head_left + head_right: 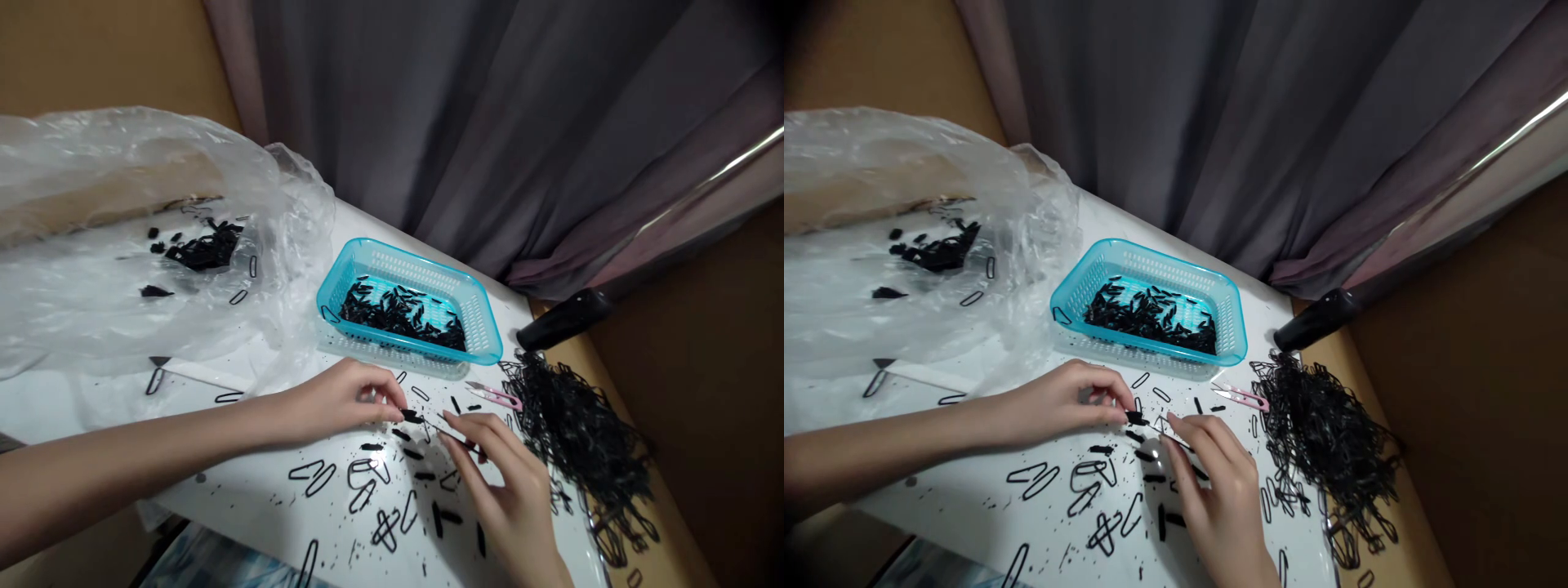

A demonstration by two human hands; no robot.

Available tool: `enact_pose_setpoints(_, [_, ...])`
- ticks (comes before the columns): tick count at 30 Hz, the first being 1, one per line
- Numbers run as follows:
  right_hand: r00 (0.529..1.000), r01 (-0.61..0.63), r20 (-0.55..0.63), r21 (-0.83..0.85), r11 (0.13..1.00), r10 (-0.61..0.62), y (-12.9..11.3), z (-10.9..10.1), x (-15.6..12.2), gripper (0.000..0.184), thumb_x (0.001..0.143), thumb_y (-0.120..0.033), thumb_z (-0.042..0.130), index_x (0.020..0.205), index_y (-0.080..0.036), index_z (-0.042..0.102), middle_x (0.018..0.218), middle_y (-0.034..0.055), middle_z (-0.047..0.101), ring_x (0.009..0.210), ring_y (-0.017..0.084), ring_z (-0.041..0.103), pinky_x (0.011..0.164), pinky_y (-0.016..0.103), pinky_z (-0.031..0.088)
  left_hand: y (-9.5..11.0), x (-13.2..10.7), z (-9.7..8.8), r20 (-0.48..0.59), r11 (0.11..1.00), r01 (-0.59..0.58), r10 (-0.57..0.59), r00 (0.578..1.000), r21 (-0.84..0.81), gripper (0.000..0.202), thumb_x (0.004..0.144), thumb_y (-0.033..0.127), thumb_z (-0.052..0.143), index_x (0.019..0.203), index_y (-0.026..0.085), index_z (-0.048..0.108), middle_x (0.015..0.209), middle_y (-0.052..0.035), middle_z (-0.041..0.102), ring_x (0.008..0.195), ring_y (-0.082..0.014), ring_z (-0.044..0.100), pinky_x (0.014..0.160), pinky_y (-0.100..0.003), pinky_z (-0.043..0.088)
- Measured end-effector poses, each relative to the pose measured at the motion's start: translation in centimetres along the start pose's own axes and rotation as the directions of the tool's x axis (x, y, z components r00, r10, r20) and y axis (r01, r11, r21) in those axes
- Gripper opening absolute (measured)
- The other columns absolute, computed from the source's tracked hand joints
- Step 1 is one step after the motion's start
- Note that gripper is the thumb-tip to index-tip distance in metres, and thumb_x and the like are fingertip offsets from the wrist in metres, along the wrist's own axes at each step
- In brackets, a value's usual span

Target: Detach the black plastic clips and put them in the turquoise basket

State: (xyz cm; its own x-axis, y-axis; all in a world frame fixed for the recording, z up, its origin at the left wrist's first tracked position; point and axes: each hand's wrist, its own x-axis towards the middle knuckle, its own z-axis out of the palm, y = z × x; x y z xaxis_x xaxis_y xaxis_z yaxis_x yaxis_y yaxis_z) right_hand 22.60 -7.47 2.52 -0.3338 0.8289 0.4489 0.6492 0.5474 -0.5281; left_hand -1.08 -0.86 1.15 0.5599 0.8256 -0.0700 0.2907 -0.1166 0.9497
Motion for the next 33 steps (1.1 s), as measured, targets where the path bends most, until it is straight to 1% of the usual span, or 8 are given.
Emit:
enact_pose_setpoints(5, [0.996,-0.043,-0.080,0.026,0.999,0.045,-0.3,0.3,-0.1,0.020,0.092,-0.015,0.056,0.108,-0.021,0.068,0.092,0.0070,0.068,0.083,0.019,0.066,0.067,0.031,0.055,-0.2,0.4,0.6,0.041,0.912,0.118,-0.111,0.993,-0.392,0.019,0.075,0.032,0.073,0.086,0.017,0.074,0.086,-0.0038,0.074,0.080,-0.0173,0.064,0.076,-0.030,0.048])
enact_pose_setpoints(8, [0.993,-0.048,-0.108,0.029,0.998,0.051,-0.4,0.5,-0.1,0.020,0.091,-0.015,0.057,0.108,-0.021,0.068,0.092,0.0068,0.068,0.083,0.019,0.066,0.068,0.031,0.055,-0.7,0.5,0.8,0.027,0.916,0.145,-0.145,0.989,-0.375,0.019,0.072,0.034,0.076,0.081,0.017,0.075,0.079,-0.0033,0.074,0.073,-0.0162,0.064,0.069,-0.028,0.048])
enact_pose_setpoints(12, [0.993,-0.061,-0.100,0.025,0.998,0.064,-0.3,0.5,0.0,0.019,0.091,-0.015,0.058,0.107,-0.021,0.068,0.094,0.0068,0.068,0.086,0.018,0.066,0.070,0.030,0.055,-1.3,0.5,0.8,-0.080,0.978,0.104,-0.120,0.989,-0.180,0.016,0.071,0.032,0.077,0.076,0.017,0.077,0.069,-0.0025,0.071,0.065,-0.0148,0.058,0.059,-0.025,0.042])
enact_pose_setpoints(17, [0.993,-0.070,-0.093,0.026,0.997,0.072,-0.4,0.4,0.1,0.019,0.092,-0.015,0.057,0.106,-0.021,0.068,0.094,0.0062,0.068,0.086,0.018,0.067,0.070,0.029,0.055,-1.3,0.6,0.7,-0.070,0.923,0.135,-0.171,0.983,-0.360,0.015,0.070,0.030,0.079,0.075,0.017,0.076,0.077,-0.0035,0.074,0.071,-0.0154,0.061,0.066,-0.026,0.045])
enact_pose_setpoints(20, [0.996,-0.047,-0.076,0.012,0.999,0.047,-0.3,0.5,0.0,0.021,0.091,-0.013,0.057,0.108,-0.021,0.067,0.094,0.0063,0.067,0.085,0.018,0.066,0.070,0.029,0.055,-1.0,0.6,0.7,0.000,0.841,0.208,-0.240,0.971,-0.499,0.017,0.070,0.031,0.082,0.078,0.017,0.076,0.076,-0.0016,0.072,0.069,-0.0124,0.059,0.064,-0.024,0.043])
enact_pose_setpoints(24, [0.994,0.068,-0.084,-0.029,0.997,-0.070,-0.2,0.8,-0.1,0.027,0.090,-0.006,0.058,0.112,-0.019,0.066,0.094,0.0066,0.068,0.086,0.017,0.065,0.074,0.029,0.055,-0.8,0.5,0.8,0.176,0.655,0.342,-0.307,0.935,-0.673,0.021,0.068,0.031,0.085,0.080,0.016,0.076,0.071,0.0011,0.068,0.056,-0.0057,0.051,0.054,-0.018,0.036])
enact_pose_setpoints(28, [0.987,0.146,-0.061,-0.055,0.988,-0.149,-0.1,1.1,0.0,0.032,0.088,-0.002,0.060,0.115,-0.017,0.065,0.095,0.0068,0.070,0.084,0.017,0.064,0.072,0.029,0.055,-0.9,0.6,1.1,0.325,0.476,0.443,-0.312,0.893,-0.760,0.021,0.064,0.027,0.088,0.073,0.012,0.075,0.074,-0.0014,0.069,0.059,-0.0046,0.053,0.059,-0.016,0.041])
enact_pose_setpoints(33, [0.977,0.194,-0.075,-0.079,0.978,-0.200,0.0,1.4,-0.1,0.032,0.086,0.000,0.061,0.113,-0.016,0.066,0.093,0.0064,0.071,0.078,0.016,0.063,0.068,0.028,0.053,-1.0,0.5,1.2,0.393,0.425,0.490,-0.300,0.870,-0.761,0.021,0.067,0.027,0.087,0.074,0.012,0.074,0.077,-0.0027,0.070,0.058,-0.0044,0.054,0.062,-0.016,0.043])
